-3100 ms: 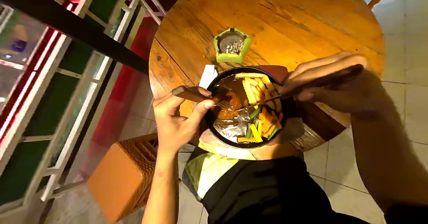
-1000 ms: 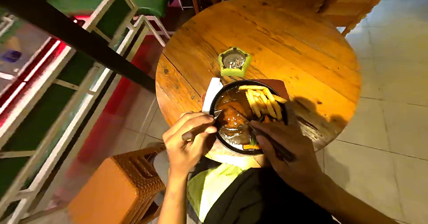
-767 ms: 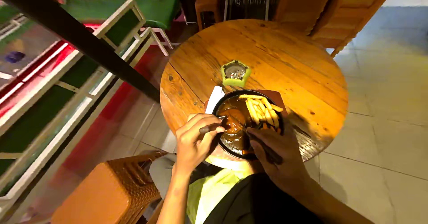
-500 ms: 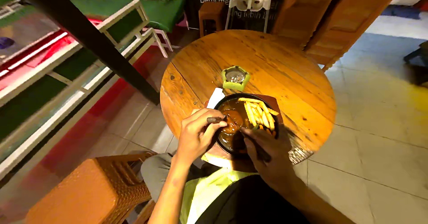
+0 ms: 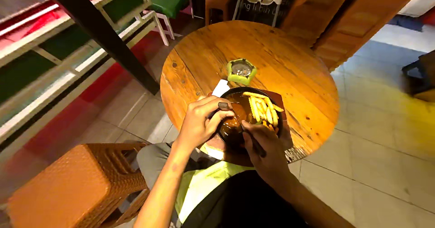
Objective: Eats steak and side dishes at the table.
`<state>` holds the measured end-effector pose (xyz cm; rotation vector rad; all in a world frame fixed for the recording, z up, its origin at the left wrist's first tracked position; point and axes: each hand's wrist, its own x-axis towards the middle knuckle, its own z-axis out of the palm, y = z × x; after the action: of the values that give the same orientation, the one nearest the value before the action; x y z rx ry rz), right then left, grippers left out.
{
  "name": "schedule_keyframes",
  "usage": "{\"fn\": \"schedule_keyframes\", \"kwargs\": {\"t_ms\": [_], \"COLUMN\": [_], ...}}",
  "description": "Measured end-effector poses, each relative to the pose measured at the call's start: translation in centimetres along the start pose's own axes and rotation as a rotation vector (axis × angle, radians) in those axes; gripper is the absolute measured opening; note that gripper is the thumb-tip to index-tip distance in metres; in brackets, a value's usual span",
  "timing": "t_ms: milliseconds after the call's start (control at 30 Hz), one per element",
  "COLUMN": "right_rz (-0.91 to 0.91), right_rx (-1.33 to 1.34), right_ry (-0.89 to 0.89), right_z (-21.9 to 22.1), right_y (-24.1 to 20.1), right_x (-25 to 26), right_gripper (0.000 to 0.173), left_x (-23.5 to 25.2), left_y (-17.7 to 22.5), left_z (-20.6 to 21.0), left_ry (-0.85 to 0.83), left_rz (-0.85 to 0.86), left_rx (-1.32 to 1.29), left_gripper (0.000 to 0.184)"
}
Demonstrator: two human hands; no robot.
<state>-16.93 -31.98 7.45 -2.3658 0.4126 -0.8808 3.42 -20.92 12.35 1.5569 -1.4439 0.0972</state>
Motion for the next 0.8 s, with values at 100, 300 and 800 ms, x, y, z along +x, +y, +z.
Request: {"fn": "schedule_keyframes", "kwargs": {"t_ms": [100, 300, 800], "right_rz": [0.014, 0.006, 0.034], "right_rx": [0.003, 0.017, -0.011], "right_ry": [-0.014, 0.002, -0.032], "right_z": [-0.1, 0.5, 0.7], "right_y": [-0.1, 0.3, -0.1], "right_x": [-0.1, -0.3, -0.4], "right_gripper": [0.032, 0.031, 0.032], "left_x": [0.0, -0.4, -0.7], "left_y": [0.0, 0.0, 0.1], "left_z": [0.0, -0.1, -0.1], "left_ry": [0.014, 0.014, 0.025], "left_rz": [-0.005, -0.018, -0.019], "left_rx": [0.005, -0.016, -0.009], "left_gripper": [0.014, 0.014, 0.012]}}
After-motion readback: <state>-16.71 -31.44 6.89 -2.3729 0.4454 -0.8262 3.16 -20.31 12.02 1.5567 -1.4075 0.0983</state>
